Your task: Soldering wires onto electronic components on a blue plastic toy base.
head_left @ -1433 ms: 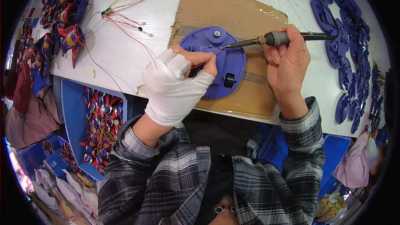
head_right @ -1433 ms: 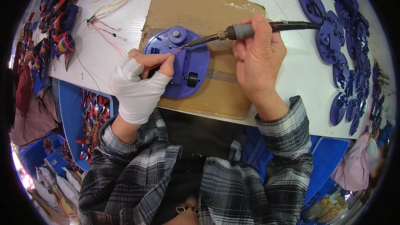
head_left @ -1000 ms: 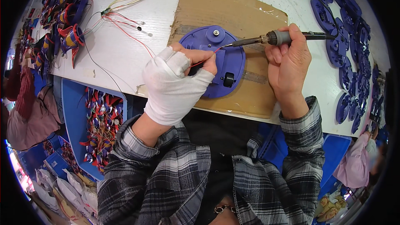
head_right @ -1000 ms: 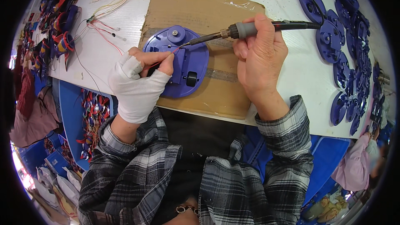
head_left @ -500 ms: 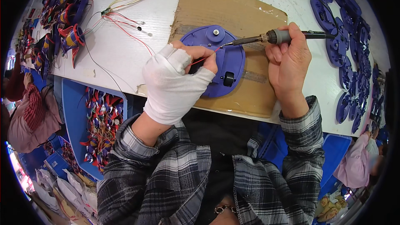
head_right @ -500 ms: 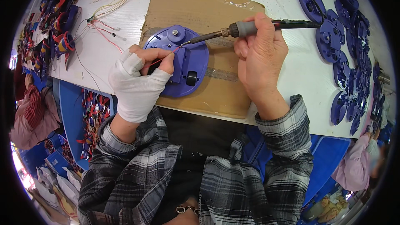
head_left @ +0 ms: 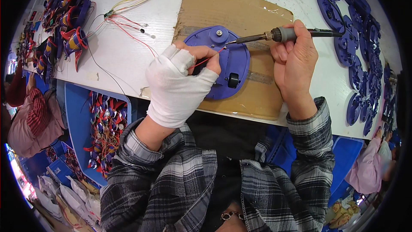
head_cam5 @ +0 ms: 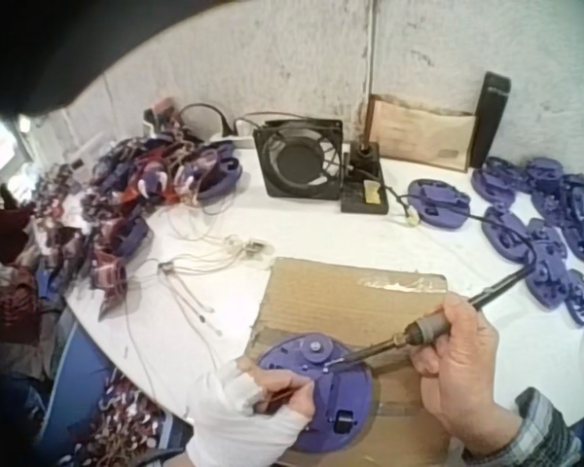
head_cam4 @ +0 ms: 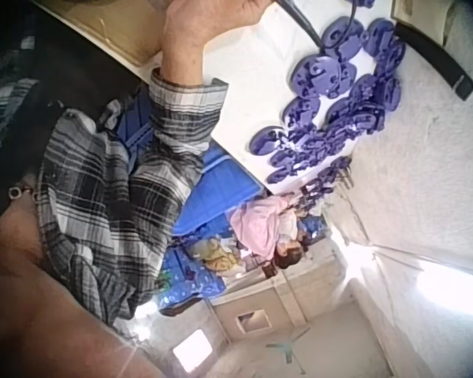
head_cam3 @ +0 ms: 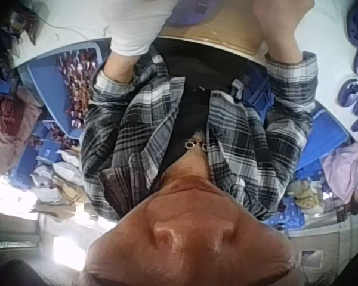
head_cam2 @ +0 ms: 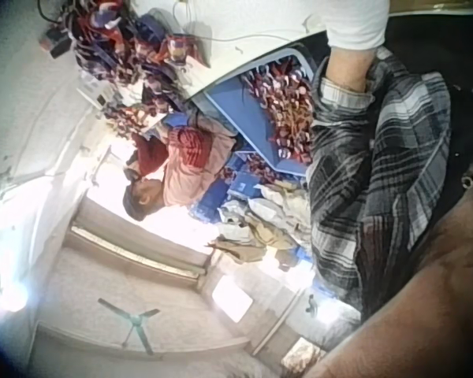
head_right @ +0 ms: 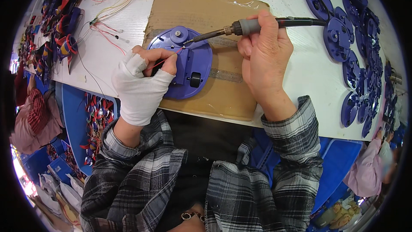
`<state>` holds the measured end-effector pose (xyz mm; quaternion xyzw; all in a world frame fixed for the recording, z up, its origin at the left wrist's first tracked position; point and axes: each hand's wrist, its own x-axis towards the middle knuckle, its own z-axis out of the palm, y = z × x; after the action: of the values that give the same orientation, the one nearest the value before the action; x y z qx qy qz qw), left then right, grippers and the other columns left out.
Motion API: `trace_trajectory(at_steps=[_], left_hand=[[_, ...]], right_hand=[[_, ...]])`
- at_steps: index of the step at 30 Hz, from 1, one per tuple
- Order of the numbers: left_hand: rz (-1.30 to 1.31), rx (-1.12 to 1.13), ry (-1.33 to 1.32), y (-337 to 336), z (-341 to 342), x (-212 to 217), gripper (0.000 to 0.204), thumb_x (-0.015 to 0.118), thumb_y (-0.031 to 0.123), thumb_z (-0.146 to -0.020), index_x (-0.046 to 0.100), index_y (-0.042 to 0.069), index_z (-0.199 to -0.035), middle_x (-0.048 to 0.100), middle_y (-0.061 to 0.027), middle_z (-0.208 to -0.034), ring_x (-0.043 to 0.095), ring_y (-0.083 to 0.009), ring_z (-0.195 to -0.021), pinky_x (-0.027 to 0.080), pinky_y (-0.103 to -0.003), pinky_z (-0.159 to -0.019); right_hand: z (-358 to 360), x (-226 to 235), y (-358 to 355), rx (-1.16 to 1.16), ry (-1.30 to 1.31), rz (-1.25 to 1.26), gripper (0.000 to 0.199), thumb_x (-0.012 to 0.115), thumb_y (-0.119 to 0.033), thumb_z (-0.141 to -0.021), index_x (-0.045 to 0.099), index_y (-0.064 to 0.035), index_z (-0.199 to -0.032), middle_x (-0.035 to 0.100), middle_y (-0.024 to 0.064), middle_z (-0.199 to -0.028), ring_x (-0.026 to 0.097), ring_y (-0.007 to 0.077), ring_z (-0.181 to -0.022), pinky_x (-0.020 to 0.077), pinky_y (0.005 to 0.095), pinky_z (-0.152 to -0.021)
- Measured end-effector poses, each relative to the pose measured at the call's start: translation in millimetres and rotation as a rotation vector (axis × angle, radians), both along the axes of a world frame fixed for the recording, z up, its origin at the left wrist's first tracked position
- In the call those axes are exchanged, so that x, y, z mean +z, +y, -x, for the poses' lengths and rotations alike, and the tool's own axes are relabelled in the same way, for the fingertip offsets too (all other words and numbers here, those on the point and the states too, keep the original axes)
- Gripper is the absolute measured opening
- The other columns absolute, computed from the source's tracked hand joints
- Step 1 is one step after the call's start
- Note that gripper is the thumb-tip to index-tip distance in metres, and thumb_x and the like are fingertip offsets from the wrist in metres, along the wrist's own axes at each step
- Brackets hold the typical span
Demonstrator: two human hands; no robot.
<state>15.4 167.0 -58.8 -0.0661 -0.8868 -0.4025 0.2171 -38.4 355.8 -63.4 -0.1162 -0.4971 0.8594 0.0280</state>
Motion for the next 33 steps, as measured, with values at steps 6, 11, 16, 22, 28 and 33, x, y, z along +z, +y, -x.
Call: trace_trajectory(at_steps=[6,11,16,22,28,33], left_hand=[[-0.014,-0.033,-0.046,0,-1,2,0.013,0.071,0.000,-0.067,0.065,0.007,-0.076,0.046,0.0003,-0.062,0.039,-0.0103,-0.054,0.032,-0.024,-0.049],[0.022,-0.018,-0.019,0,-1,3,0.012,0.073,0.005,-0.065,0.064,0.008,-0.073,0.052,-0.0052,-0.063,0.049,-0.0172,-0.050,0.039,-0.029,-0.046],[0.097,0.009,0.009,-8,-3,4,0.016,0.073,0.004,-0.066,0.065,0.009,-0.078,0.055,-0.0044,-0.071,0.052,-0.0187,-0.061,0.042,-0.028,-0.053],[0.254,0.093,0.309,-74,-34,17,0.027,0.071,-0.003,-0.065,0.066,0.010,-0.088,0.060,-0.0054,-0.085,0.054,-0.0236,-0.084,0.045,-0.030,-0.069],[0.628,0.087,0.141,-134,-92,20,0.032,0.066,-0.006,-0.065,0.065,0.007,-0.094,0.060,-0.0096,-0.102,0.055,-0.0245,-0.097,0.045,-0.035,-0.081],[0.198,0.161,0.169,-161,-114,23,0.037,0.062,0.003,-0.073,0.059,0.003,-0.111,0.054,-0.0121,-0.119,0.050,-0.0239,-0.110,0.040,-0.038,-0.091]], right_hand=[[-1,0,3,0.008,-0.002,0.012,0.022,0.051,-0.024,-0.093,0.054,-0.0036,-0.085,0.044,-0.0005,-0.058,0.030,0.0060,-0.044,0.0243,0.0221,-0.043],[-2,-1,5,0.022,0.004,0.001,0.022,0.051,-0.024,-0.092,0.054,-0.0035,-0.085,0.045,-0.0001,-0.059,0.030,0.0061,-0.044,0.0246,0.0223,-0.043],[0,-5,8,0.043,-0.009,0.061,0.022,0.051,-0.025,-0.092,0.053,-0.0036,-0.086,0.046,0.0000,-0.060,0.030,0.0059,-0.045,0.0253,0.0215,-0.044],[-4,-1,22,0.095,0.005,0.089,0.023,0.053,-0.025,-0.092,0.053,-0.0029,-0.087,0.048,0.0011,-0.065,0.031,0.0059,-0.046,0.0289,0.0214,-0.046],[-12,6,13,0.192,0.040,0.100,0.023,0.052,-0.026,-0.092,0.054,-0.0035,-0.088,0.047,-0.0001,-0.064,0.029,0.0054,-0.046,0.0295,0.0206,-0.048],[-21,7,14,0.175,0.025,0.091,0.022,0.052,-0.025,-0.092,0.054,-0.0034,-0.088,0.046,-0.0009,-0.064,0.028,0.0052,-0.046,0.0293,0.0206,-0.048]])
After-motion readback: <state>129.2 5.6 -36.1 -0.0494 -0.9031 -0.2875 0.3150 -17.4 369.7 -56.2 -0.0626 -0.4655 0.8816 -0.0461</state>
